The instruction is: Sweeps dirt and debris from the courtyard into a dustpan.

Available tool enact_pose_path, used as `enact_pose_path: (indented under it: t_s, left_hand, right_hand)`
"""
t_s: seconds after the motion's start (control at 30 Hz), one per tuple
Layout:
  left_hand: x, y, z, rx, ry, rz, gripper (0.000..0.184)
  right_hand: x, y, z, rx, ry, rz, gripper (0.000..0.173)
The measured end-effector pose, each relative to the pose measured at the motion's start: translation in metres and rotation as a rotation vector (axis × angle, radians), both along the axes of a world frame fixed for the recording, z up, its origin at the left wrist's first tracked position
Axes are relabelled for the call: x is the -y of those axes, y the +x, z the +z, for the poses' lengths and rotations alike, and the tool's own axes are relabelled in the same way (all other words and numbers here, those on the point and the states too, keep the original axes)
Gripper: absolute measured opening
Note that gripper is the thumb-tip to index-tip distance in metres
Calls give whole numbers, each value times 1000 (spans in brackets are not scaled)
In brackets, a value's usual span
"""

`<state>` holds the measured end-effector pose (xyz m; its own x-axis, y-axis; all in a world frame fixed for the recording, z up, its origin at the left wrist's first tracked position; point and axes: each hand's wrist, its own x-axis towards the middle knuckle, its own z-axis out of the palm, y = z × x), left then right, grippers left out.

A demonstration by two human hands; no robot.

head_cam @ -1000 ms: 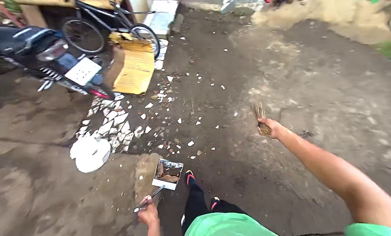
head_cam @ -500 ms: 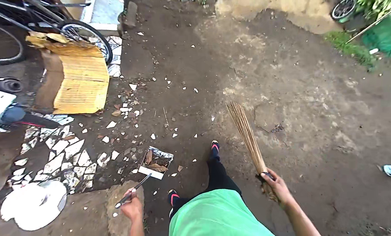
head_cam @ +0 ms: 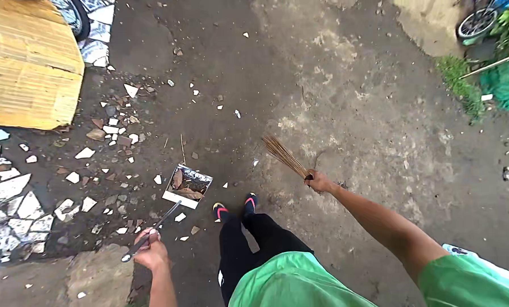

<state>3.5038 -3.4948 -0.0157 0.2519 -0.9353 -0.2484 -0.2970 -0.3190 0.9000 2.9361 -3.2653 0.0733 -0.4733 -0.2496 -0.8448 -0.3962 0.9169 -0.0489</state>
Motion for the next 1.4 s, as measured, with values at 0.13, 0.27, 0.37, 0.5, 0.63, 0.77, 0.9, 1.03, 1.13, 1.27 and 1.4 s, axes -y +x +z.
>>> enact_pose_path:
  t_s: [0.13,0.27,0.37,0.5,0.63,0.77,0.9,1.03,1.13,1.27,1.4]
  left_hand:
    - [14,-53,-29,-28,39,24,24]
    - [25,-97,-55,-97,59,47,20]
    - [24,-119,-72,-109,32,69,19]
    - [24,-149,-90,-94,53,90,21]
    - [23,-178,-102,-3,53,176,21]
    - [10,-203,-119,52,74,338,21]
    - [-18,-216,-139,69,71,532,22]
    - [-40,-217,-158,99,50,692,23]
    - [-47,-210,-170,133,59,798,23]
    - [-44,-205,-186,230,135,874,21]
    - [-35,-202,-190,348,300,852,22]
  right_hand:
    - [33,-62,-22,-31,30,61,57]
    - [76,-53,-8,195,-139,-589,55]
    - [130,-36,-9,206,-122,-584,54]
    - [215,-47,-53,103,-113,-158,65]
    - [326,-66,-114,-12,-49,312,69]
    - [454,-71,-168,-110,-23,710,71]
    - [567,-45,-198,-118,-97,1111,72]
    - [634,12,-238,-59,-173,1279,73]
    - [633,64,-268,-56,-151,1264,73]
    - [542,105,-295,28,-46,1202,76]
    - [394,113,-260,282,112,1131,69]
